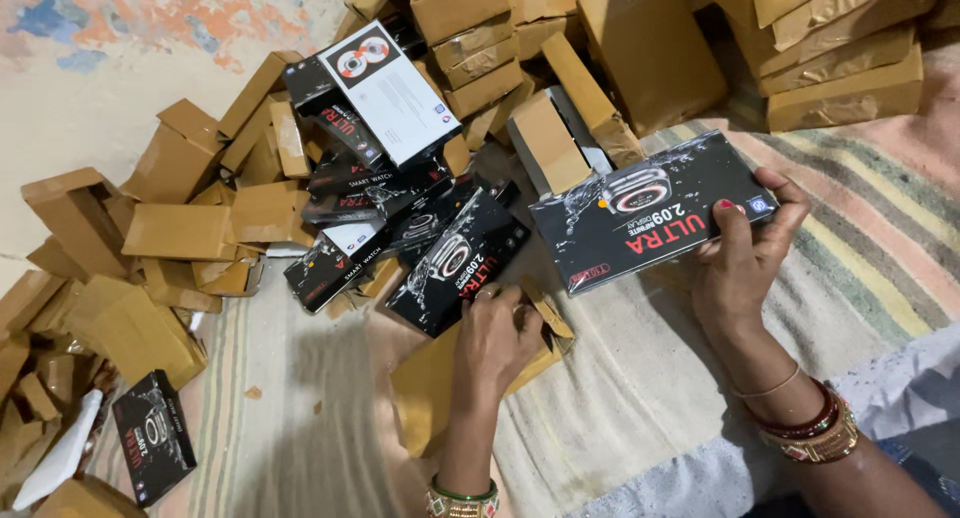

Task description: The person packs smartwatches into small cardboard boxes. They open a product box, remove the watch and charger, place them inside a shipping box, and seal it with tape. This process is repeated for multiple units.

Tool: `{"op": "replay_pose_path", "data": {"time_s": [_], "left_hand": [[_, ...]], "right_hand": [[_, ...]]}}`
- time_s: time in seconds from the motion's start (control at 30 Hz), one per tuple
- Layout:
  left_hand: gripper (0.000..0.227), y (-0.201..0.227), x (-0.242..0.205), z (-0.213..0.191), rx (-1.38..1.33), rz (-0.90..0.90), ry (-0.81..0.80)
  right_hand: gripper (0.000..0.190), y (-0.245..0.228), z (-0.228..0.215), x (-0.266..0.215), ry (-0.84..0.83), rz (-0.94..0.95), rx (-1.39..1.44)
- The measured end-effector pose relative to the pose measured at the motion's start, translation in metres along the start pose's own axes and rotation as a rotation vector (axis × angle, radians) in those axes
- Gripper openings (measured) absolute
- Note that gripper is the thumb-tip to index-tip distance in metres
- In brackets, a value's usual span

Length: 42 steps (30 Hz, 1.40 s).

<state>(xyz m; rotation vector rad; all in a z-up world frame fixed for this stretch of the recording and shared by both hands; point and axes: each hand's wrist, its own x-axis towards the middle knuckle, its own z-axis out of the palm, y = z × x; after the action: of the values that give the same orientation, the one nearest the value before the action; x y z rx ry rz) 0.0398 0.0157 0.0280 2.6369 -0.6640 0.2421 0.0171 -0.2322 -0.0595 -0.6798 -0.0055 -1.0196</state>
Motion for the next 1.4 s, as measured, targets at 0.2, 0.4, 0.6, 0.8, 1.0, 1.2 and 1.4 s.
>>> {"op": "replay_pose_path", "data": {"time_s": [0.2, 0.4, 0.6, 0.8, 1.0, 1.2, 1.4], "left_hand": [[0.043, 0.008, -0.004, -0.001, 0.054, -0.026, -0.028], [0.053, 0.019, -0.012, -0.006, 0.106, -0.004, 0.063], [0.061, 0.012, -0.01, -0.004, 0.171, -0.012, 0.04], [0.084, 0.003, -0.008, -0.001, 0.283, 0.046, 0.024], [0.103, -0.001, -0.006, -0.005, 0.173, -0.106, -0.158], [0.111, -0.004, -0.008, 0.0, 0.126, -0.077, -0.086], [0.118, -0.006, -0.007, -0.004, 0.118, -0.133, -0.207]], "right_hand": [[0.041, -0.007, 0.006, -0.01, -0.077, -0.146, -0.412], [0.045, -0.01, 0.008, -0.021, -0.174, -0.285, -0.562], [0.048, -0.011, 0.011, -0.027, -0.185, -0.225, -0.544], [0.048, -0.014, 0.011, -0.027, -0.185, -0.202, -0.525], [0.056, -0.011, 0.032, -0.04, -0.271, -0.188, -0.633], [0.054, -0.014, 0.04, -0.041, -0.28, -0.13, -0.75], [0.052, -0.018, 0.038, -0.039, -0.268, -0.12, -0.812]]}}
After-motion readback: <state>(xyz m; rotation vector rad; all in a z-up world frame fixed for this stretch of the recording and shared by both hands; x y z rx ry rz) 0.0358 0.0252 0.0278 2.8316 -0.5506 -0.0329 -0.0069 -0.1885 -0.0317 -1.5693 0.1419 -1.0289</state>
